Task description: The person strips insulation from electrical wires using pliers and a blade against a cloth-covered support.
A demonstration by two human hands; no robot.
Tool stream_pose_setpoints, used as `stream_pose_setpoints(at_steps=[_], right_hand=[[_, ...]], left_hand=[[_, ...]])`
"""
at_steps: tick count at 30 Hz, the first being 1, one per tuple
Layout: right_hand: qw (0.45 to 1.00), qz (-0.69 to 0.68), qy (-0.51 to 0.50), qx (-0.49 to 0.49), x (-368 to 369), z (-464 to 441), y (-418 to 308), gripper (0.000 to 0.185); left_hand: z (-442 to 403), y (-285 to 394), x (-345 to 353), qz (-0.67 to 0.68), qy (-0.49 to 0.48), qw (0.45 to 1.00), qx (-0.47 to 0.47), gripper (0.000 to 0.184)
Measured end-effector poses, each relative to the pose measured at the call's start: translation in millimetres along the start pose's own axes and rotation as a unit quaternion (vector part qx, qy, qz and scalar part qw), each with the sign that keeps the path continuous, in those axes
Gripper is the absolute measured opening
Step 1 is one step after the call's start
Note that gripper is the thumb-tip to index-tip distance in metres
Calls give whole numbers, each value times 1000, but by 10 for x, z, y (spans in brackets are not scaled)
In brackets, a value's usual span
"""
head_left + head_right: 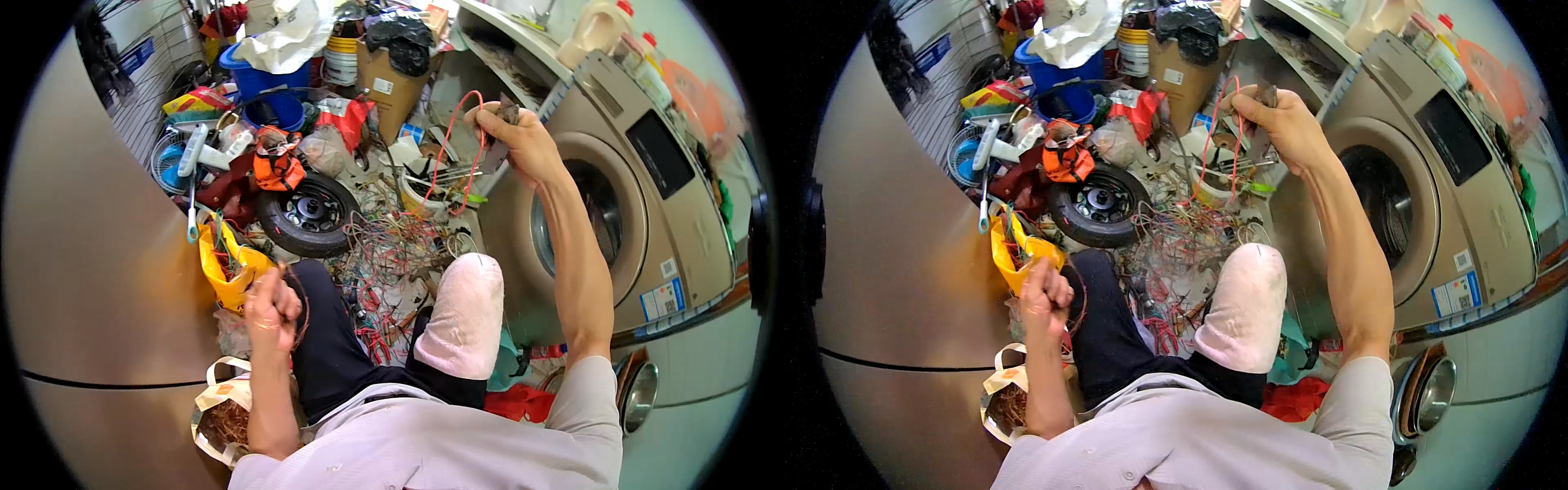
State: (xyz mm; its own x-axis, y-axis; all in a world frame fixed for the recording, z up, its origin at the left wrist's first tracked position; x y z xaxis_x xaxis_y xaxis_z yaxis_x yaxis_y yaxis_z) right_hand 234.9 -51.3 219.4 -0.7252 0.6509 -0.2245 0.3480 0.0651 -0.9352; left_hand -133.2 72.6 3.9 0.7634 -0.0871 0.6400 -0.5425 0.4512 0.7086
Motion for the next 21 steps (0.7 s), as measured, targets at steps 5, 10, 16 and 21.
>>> stream_pose_setpoints(at_steps=[5,10,16,21], right_hand=[[997,48,-63,19,451,-235,2,17],[981,173,-84,0,1007,-462,-19,14],[972,185,-101,-107,2050,-536,-401,20],[975,64,-91,-193,2788,-471,-897,27]], left_hand=[[158,-365,21,-7,-31,997,-74,22],[315,-662,84,-43,-68,988,-134,25],[498,-878,139,-99,-82,981,-144,32],[634,-783,133,-133,-142,972,-130,37]])
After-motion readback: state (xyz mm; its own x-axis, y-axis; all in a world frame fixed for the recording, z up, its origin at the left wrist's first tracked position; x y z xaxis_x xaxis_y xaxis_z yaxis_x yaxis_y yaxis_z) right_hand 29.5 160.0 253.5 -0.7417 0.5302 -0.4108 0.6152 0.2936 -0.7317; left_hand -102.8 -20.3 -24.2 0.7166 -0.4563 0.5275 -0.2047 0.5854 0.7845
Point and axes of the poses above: each hand's wrist, its own z-axis away from the middle knuckle, its own x-axis out of the palm, y = z × x, the point moved 4 cm from there along -z, towards the middle knuckle, and after that the axes turned 11 degrees about y, right-handed, at the moved point
